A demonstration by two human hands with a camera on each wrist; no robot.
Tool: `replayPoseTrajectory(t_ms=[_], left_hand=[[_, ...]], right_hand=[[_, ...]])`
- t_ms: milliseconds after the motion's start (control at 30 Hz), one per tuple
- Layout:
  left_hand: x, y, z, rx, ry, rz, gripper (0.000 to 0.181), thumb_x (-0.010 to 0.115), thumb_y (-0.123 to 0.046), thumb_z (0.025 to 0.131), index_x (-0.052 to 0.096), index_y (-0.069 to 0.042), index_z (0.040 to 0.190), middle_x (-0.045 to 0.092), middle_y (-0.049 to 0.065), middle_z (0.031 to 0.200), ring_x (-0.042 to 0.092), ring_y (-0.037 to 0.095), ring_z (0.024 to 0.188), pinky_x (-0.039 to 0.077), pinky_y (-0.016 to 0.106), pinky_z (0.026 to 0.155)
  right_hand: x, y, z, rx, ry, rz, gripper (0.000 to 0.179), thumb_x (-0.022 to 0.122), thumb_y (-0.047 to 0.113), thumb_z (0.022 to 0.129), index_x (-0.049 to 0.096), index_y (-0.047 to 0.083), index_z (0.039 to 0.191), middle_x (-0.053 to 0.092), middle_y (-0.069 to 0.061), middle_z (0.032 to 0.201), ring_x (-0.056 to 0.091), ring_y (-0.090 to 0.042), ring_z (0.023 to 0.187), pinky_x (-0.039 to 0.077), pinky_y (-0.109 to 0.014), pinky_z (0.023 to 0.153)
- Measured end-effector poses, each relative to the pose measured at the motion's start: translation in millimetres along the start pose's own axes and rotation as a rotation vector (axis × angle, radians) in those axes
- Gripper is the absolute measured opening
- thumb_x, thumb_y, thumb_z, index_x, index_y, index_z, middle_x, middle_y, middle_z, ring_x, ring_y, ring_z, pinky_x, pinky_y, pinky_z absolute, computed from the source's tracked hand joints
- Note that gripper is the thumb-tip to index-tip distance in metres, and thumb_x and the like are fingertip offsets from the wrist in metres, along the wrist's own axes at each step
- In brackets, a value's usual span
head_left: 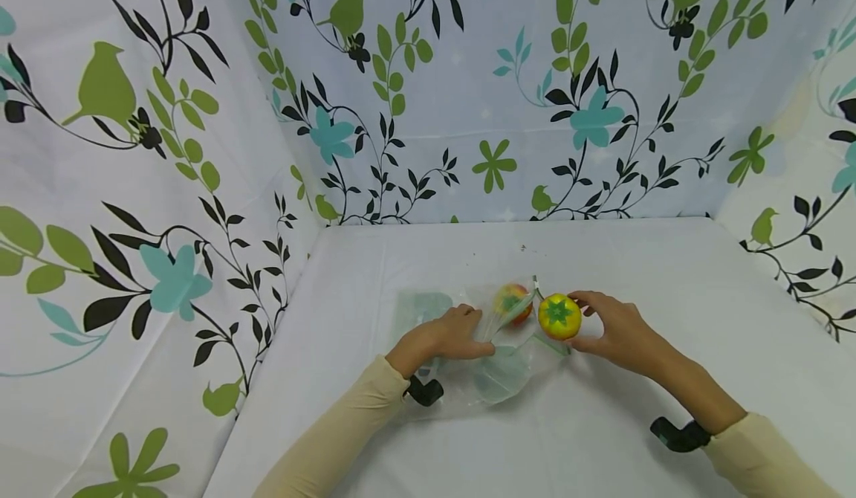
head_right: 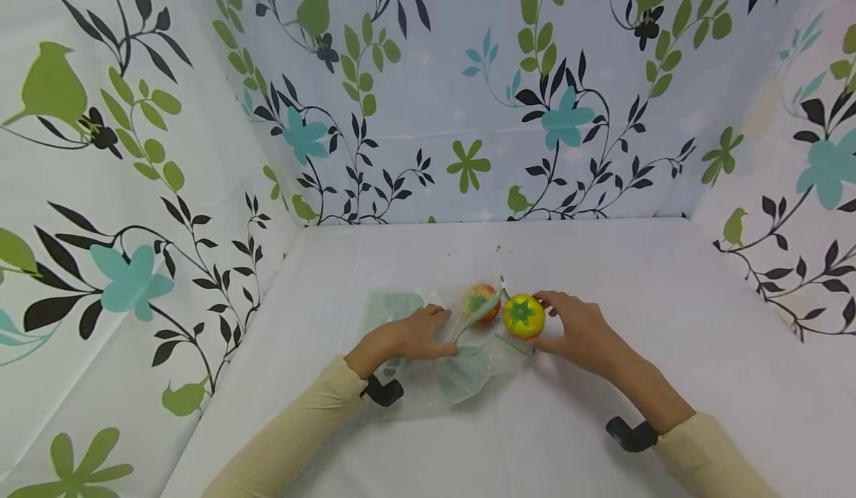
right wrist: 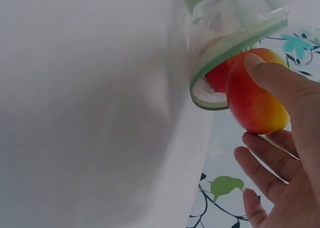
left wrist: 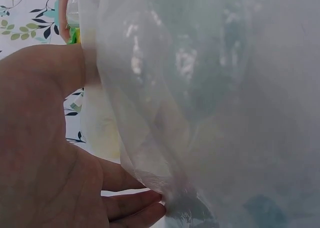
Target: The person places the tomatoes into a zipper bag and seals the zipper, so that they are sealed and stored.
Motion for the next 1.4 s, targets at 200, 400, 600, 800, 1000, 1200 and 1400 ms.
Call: replayPoseTrajectory(t_ms=[200, 400, 600, 800, 1000, 1200, 1400], left_hand=[[-0.3, 1.4, 0.0, -0.003, 0.004, -0.015, 0.090, 0.053, -0.060, 0.097, 0.030, -0.008, 0.167, 0.029, 0.013, 0.171, 0.030, 0.030, 0.157, 0.035, 0.050, 0.123], [0.5, 2.4, 0.3, -0.002, 0.010, -0.025, 0.089, 0.053, -0.059, 0.098, 0.029, -0.009, 0.167, 0.028, 0.013, 0.171, 0.028, 0.030, 0.158, 0.034, 0.050, 0.123], [-0.4, 3.1, 0.3, -0.003, 0.005, -0.021, 0.089, 0.054, -0.060, 0.098, 0.030, -0.009, 0.167, 0.028, 0.012, 0.171, 0.029, 0.029, 0.158, 0.034, 0.050, 0.123], [-1.0, 3.2, 1.0, 0.000, 0.005, -0.020, 0.089, 0.053, -0.059, 0.097, 0.030, -0.009, 0.167, 0.028, 0.013, 0.171, 0.029, 0.030, 0.158, 0.034, 0.050, 0.123], [0.4, 2.9, 1.8, 0.000, 0.007, -0.017, 0.090, 0.053, -0.060, 0.096, 0.029, -0.009, 0.167, 0.028, 0.013, 0.172, 0.029, 0.029, 0.158, 0.035, 0.050, 0.123], [1.6, 2.4, 1.7, 0.003, 0.006, -0.016, 0.090, 0.053, -0.060, 0.097, 0.029, -0.010, 0.167, 0.027, 0.012, 0.172, 0.029, 0.029, 0.158, 0.035, 0.050, 0.123], [1.3, 3.4, 1.7, -0.006, -0.004, -0.016, 0.091, 0.054, -0.061, 0.096, 0.030, -0.010, 0.167, 0.028, 0.011, 0.171, 0.030, 0.027, 0.158, 0.035, 0.049, 0.123]], right_hand=[[10.4, 6.2, 4.9, -0.016, 0.028, -0.053, 0.076, 0.091, 0.036, 0.084, 0.057, 0.010, 0.146, 0.067, -0.013, 0.139, 0.064, -0.029, 0.113, 0.040, -0.051, 0.091], [20.4, 10.6, 9.0, -0.033, 0.082, -0.060, 0.072, 0.091, 0.033, 0.084, 0.061, 0.007, 0.143, 0.071, -0.010, 0.131, 0.064, -0.023, 0.105, 0.041, -0.043, 0.086], [29.8, 15.3, 13.7, -0.067, 0.177, 0.016, 0.067, 0.088, 0.029, 0.087, 0.060, 0.006, 0.143, 0.072, -0.003, 0.121, 0.063, -0.019, 0.100, 0.048, -0.036, 0.083], [39.5, 20.3, 17.3, -0.089, 0.262, 0.111, 0.062, 0.084, 0.021, 0.089, 0.060, 0.006, 0.144, 0.070, -0.006, 0.124, 0.063, -0.018, 0.101, 0.055, -0.025, 0.078], [47.3, 25.5, 20.2, -0.120, 0.318, 0.150, 0.059, 0.079, 0.019, 0.091, 0.058, 0.006, 0.145, 0.068, -0.011, 0.134, 0.062, -0.018, 0.099, 0.055, -0.025, 0.077], [54.5, 30.8, 19.6, -0.153, 0.368, 0.184, 0.058, 0.079, 0.022, 0.094, 0.057, 0.007, 0.146, 0.066, -0.013, 0.137, 0.064, -0.020, 0.099, 0.056, -0.024, 0.075], [61.1, 28.2, 22.6, -0.124, 0.382, 0.161, 0.058, 0.076, 0.011, 0.091, 0.057, 0.006, 0.146, 0.067, -0.011, 0.133, 0.062, -0.018, 0.098, 0.056, -0.024, 0.073]])
Point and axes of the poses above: each hand's wrist, its own z-axis towards the middle knuckle, its own x-axis out of the palm, y = z × x, the point moved 10 cm from there along z, towards the middle knuckle
